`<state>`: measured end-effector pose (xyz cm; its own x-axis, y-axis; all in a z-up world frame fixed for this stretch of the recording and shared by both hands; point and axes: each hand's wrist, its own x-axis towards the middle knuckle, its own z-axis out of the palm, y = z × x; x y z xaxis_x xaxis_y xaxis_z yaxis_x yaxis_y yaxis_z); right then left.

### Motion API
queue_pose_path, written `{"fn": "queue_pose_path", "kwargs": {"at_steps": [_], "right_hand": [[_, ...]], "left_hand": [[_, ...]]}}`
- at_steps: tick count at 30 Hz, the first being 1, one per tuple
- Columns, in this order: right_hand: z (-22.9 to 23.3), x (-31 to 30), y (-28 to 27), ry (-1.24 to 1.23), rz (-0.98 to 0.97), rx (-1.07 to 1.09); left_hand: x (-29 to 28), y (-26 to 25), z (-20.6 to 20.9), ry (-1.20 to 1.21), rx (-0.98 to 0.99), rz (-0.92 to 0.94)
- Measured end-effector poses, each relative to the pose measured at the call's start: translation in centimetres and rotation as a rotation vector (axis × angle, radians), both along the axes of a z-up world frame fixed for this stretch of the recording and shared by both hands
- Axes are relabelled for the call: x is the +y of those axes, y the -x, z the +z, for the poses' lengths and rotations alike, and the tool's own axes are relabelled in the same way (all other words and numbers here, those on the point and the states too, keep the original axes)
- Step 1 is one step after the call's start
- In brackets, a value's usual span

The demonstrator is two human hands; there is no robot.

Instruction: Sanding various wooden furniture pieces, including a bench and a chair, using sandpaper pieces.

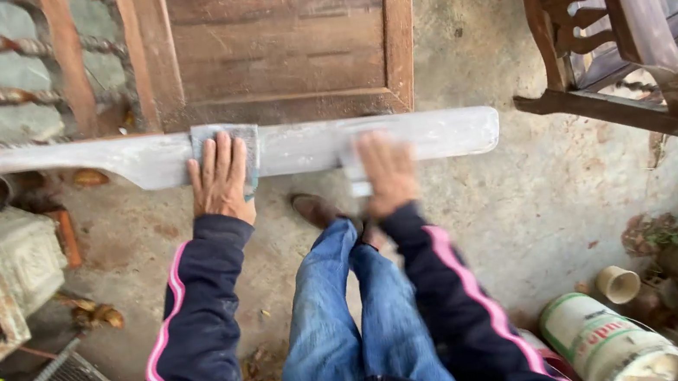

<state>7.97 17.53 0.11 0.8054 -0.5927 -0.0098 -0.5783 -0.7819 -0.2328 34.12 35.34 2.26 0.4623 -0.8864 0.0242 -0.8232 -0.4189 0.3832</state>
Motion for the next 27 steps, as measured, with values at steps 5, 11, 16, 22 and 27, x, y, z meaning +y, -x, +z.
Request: {"fn": "queue_pose_path", "kwargs": {"at_steps": [5, 11, 16, 22, 27], "right_hand": [[-0.3, -6.4, 7.1, 0.303, -0.446, -0.035], [0.3, 5.5, -5.3, 0.071, -0.536, -0.070], [-3.4, 9.3, -7.8, 0.088, -0.546, -0.179], [-5.0, -1.9, 1.1, 0.235, -0.986, -0.452], [0.3, 6.7, -9.8, -0.085, -0.841, -0.271]], "left_hand": [[0.8, -1.1, -2.2, 0.010, -0.119, -0.057], [-0.5, -8.7, -0.7, 0.042, -0.189, -0.534], [-1.5, -11.9, -1.1, 0.008, -0.163, -0.871], [-1.9, -11.8, -0.1, 0.055, -0.142, -0.897], [-1.8, -12.0, -0.5, 0.055, -0.143, -0.884]]}}
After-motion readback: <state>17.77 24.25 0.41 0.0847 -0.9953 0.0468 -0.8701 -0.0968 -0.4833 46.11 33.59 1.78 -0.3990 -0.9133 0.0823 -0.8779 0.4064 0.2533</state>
